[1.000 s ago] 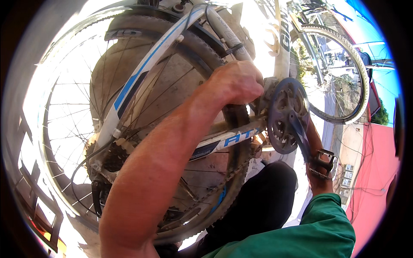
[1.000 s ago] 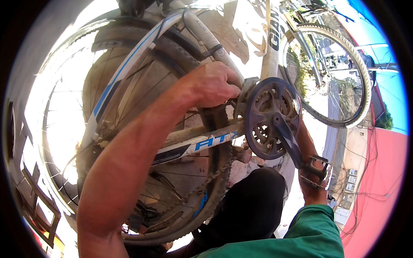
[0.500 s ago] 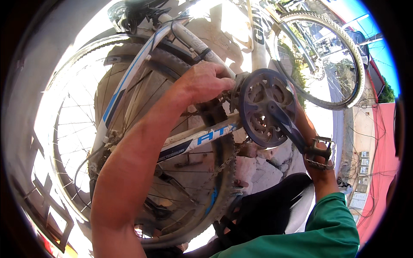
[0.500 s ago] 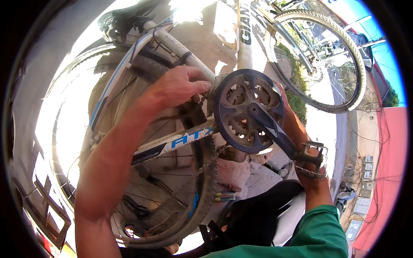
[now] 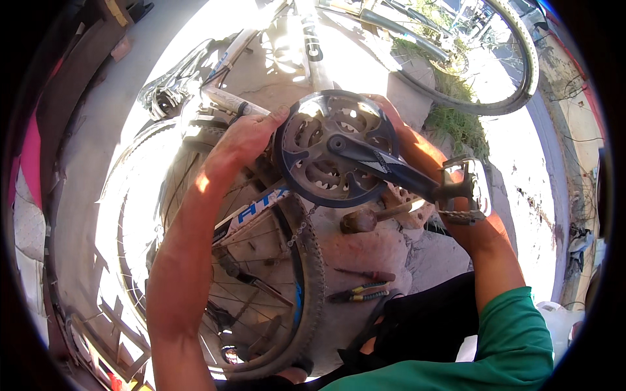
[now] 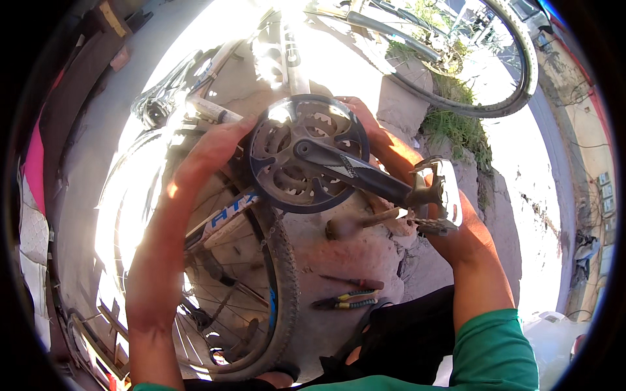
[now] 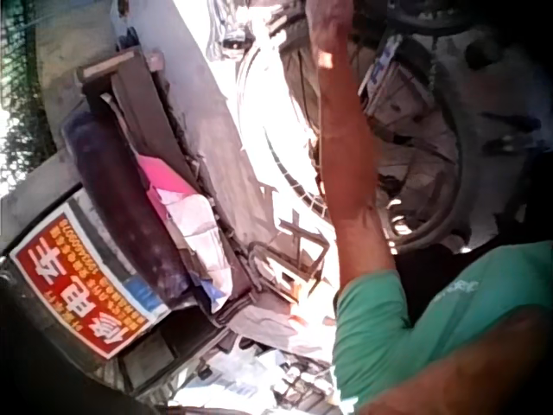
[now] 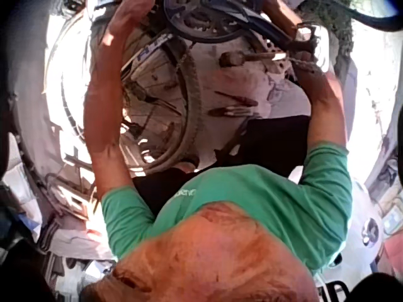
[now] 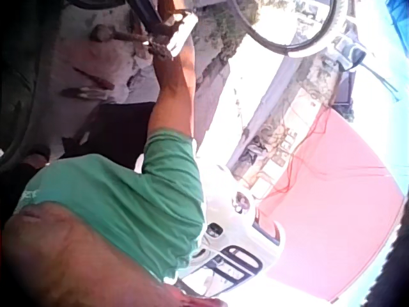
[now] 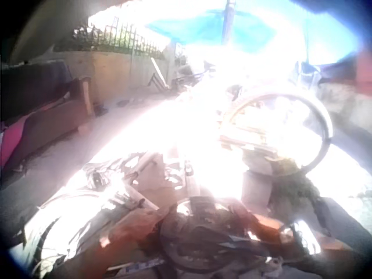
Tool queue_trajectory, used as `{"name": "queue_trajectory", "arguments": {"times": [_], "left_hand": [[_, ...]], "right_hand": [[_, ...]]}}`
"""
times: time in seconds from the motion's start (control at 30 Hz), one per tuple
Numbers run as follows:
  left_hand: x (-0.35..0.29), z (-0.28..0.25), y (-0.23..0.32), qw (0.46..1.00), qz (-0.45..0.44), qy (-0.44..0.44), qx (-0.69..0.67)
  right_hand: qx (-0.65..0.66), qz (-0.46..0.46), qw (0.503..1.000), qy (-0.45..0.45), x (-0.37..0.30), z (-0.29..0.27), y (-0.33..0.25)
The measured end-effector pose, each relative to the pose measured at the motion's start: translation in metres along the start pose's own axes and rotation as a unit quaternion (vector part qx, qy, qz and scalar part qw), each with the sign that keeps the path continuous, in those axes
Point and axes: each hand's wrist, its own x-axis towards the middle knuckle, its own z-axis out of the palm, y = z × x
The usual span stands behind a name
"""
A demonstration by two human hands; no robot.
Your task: The person repairs a bicycle chain by connecting the ends using a chain tool and hammer. They then route the chain through the rear derailleur and around the chainrings, testing the drivetrain by rotating the pedals.
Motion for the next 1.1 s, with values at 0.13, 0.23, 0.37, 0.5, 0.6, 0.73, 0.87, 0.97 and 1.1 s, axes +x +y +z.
{"name": "queue_trajectory", "arguments": {"times": [0.13, 0.23, 0.37, 0.5, 0.6, 0.73, 0.87, 0.97, 1.1], "left_hand": [[0.009, 0.012, -0.002, 0.992, 0.024, 0.067, 0.103], [0.006, 0.019, 0.001, 0.986, 0.036, 0.106, 0.126], [0.006, 0.017, 0.001, 0.994, 0.021, 0.077, 0.072], [0.022, 0.02, -0.012, 0.994, 0.017, 0.064, 0.082], [0.012, 0.018, -0.013, 0.995, 0.026, 0.081, 0.043], [0.006, 0.025, -0.007, 0.995, 0.026, 0.095, 0.007], [0.0, 0.026, -0.002, 0.992, 0.025, 0.122, 0.031], [0.006, 0.032, -0.007, 0.992, 0.031, 0.121, 0.019], [0.017, 0.023, -0.025, 0.994, 0.024, 0.108, -0.01]], "right_hand": [[0.008, 0.055, 0.996, 0.077, -0.002, 0.004, 0.003], [-0.267, -0.081, 0.96, 0.023, -0.012, -0.001, 0.008], [-0.177, -0.057, 0.98, 0.076, -0.023, 0.002, -0.002], [-0.177, -0.083, 0.978, 0.079, -0.031, -0.004, 0.004], [-0.123, 0.042, 0.985, 0.115, -0.043, 0.017, -0.035], [-0.097, 0.079, 0.989, 0.083, -0.048, 0.005, -0.04], [-0.178, 0.107, 0.976, 0.068, -0.065, 0.017, -0.081], [-0.195, 0.093, 0.973, 0.076, -0.07, 0.014, -0.085], [-0.196, 0.055, 0.977, 0.06, -0.064, 0.016, -0.078]]}}
